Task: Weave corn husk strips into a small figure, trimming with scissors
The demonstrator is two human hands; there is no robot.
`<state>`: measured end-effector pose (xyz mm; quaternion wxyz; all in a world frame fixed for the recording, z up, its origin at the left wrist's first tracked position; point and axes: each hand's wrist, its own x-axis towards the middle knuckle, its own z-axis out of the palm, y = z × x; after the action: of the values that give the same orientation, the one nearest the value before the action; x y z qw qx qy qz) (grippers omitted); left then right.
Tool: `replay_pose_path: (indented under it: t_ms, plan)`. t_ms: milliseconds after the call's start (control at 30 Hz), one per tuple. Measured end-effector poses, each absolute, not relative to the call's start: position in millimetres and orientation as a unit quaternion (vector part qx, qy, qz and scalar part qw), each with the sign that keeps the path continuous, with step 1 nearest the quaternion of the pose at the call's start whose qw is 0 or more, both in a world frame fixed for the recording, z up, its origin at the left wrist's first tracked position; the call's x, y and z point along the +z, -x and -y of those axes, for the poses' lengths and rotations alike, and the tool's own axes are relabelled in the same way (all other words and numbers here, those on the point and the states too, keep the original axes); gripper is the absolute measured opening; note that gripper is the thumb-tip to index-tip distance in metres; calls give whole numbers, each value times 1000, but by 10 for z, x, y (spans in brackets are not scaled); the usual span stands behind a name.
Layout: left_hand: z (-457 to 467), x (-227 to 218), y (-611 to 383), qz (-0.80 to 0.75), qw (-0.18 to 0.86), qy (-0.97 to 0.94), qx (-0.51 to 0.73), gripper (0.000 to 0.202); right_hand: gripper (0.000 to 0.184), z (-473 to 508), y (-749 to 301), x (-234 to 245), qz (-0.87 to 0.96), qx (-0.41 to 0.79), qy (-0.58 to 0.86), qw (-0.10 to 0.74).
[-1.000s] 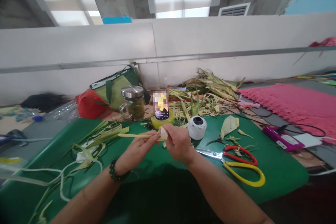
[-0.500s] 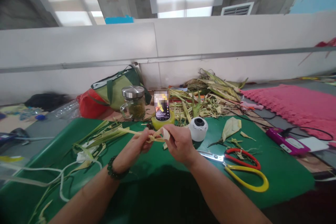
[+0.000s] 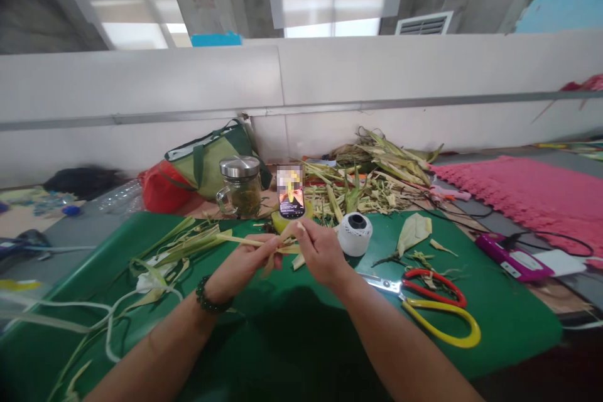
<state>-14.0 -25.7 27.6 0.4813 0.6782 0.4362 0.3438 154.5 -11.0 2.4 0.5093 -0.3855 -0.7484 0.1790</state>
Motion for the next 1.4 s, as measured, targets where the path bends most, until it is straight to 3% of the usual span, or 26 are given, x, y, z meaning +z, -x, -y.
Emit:
replay_pose_path:
  t_ms: [267, 467, 667, 833, 1000, 1233, 1400]
  plan:
    - [241, 327, 159, -452, 524, -632, 349, 38, 23, 67, -1654, 62, 820, 227, 354, 388]
    - [200, 355, 270, -457, 515, -667, 287, 40, 26, 52, -1706, 62, 839, 200, 328, 385]
    - [152, 263, 272, -436, 606, -581, 325, 57, 23, 10, -1685, 56, 827, 193, 362, 384]
    - [195, 299, 192, -447, 518, -634, 360, 37, 16, 27, -1701, 40, 823, 205, 344, 403]
    - [167, 315, 266, -463, 482, -667, 329, 25, 21, -4, -1743, 37, 829, 206, 331, 400]
    - [123, 192, 220, -470, 421, -702, 331, 29, 32, -69, -1698, 72, 846, 88, 371, 372]
    - [219, 161, 104, -413, 465, -721, 306, 32, 31, -30, -1668, 34, 830, 202, 333, 400]
